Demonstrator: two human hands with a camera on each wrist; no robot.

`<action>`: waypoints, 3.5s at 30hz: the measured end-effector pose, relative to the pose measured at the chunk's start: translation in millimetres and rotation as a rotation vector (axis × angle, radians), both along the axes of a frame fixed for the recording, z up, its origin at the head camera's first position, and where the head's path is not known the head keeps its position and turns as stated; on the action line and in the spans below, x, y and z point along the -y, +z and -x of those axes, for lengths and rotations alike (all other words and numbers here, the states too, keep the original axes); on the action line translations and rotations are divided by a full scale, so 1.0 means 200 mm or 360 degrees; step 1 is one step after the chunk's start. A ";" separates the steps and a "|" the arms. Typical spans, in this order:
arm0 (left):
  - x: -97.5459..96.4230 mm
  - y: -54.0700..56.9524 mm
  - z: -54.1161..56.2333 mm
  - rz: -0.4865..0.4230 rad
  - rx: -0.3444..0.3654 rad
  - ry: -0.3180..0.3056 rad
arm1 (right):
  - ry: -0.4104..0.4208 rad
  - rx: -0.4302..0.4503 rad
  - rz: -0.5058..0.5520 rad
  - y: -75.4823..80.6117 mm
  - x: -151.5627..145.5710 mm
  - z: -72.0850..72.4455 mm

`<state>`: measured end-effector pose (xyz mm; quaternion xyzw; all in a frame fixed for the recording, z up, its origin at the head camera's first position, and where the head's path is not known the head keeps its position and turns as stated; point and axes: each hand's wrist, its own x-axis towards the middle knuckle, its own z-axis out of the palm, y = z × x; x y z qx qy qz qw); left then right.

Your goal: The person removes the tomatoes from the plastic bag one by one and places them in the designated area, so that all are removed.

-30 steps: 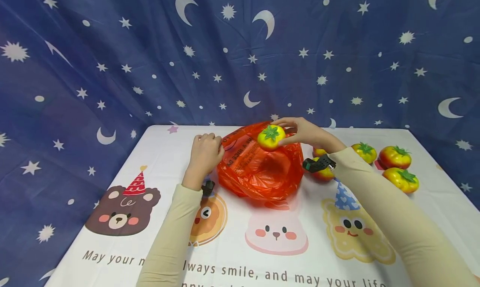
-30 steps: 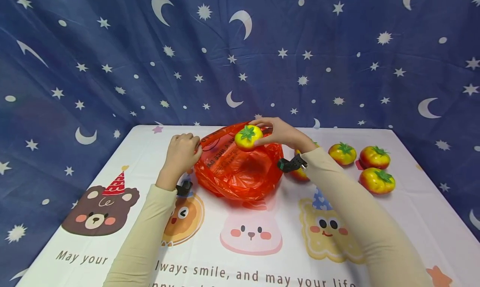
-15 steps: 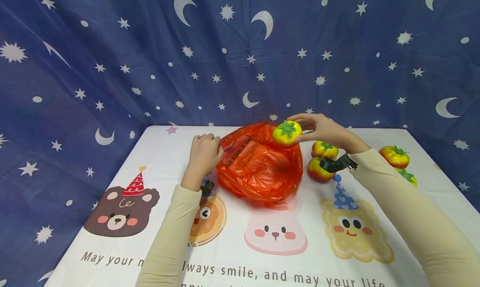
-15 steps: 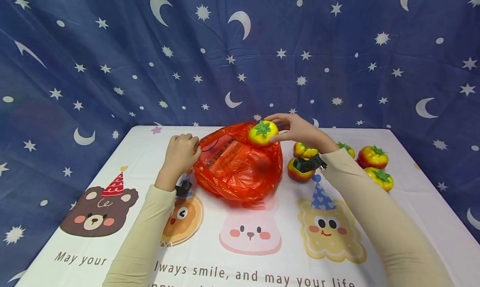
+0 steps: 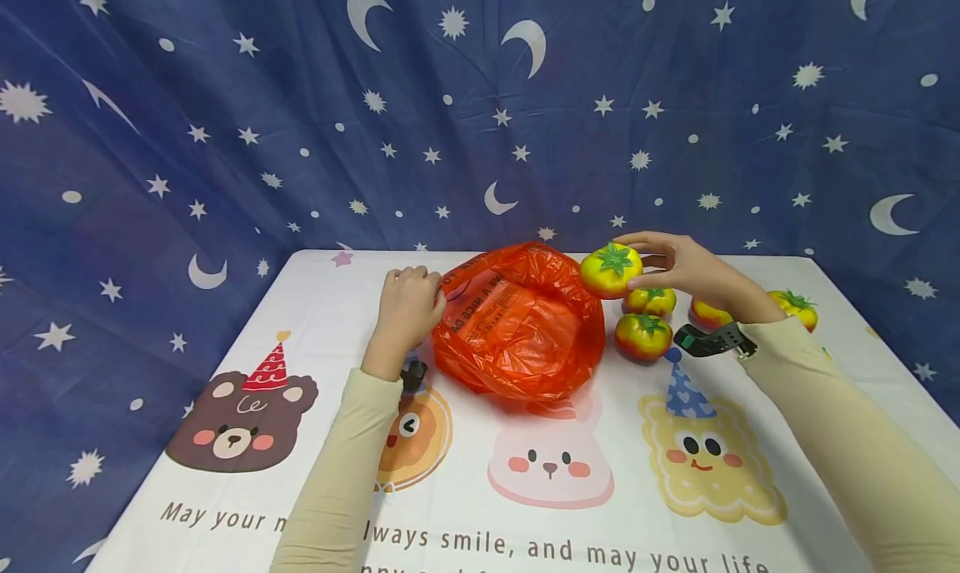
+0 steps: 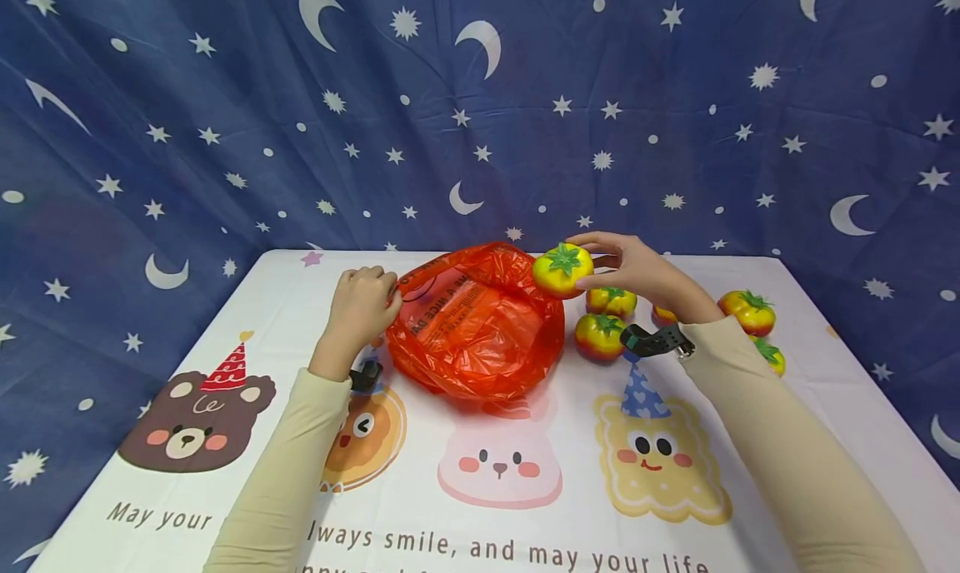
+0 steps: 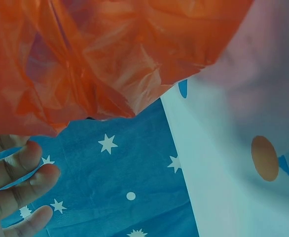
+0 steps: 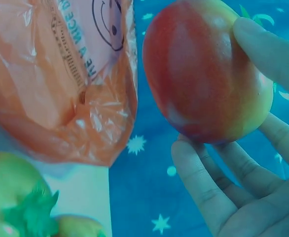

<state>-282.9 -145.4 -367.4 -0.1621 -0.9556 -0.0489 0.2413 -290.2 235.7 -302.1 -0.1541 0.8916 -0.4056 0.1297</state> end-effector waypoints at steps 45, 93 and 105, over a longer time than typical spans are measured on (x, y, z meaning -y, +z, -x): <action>0.00 0.00 0.00 0.0017 0.0038 0.0011 | -0.0355 -0.0046 0.0036 -0.32 -0.56 -0.27; 0.00 -0.01 0.01 0.0009 0.0064 0.0017 | -0.0549 0.0092 -0.0001 -0.55 -0.54 -0.36; 0.00 -0.02 0.01 0.0008 0.0056 0.0012 | -0.0544 0.0140 0.0032 -0.58 -0.53 -0.37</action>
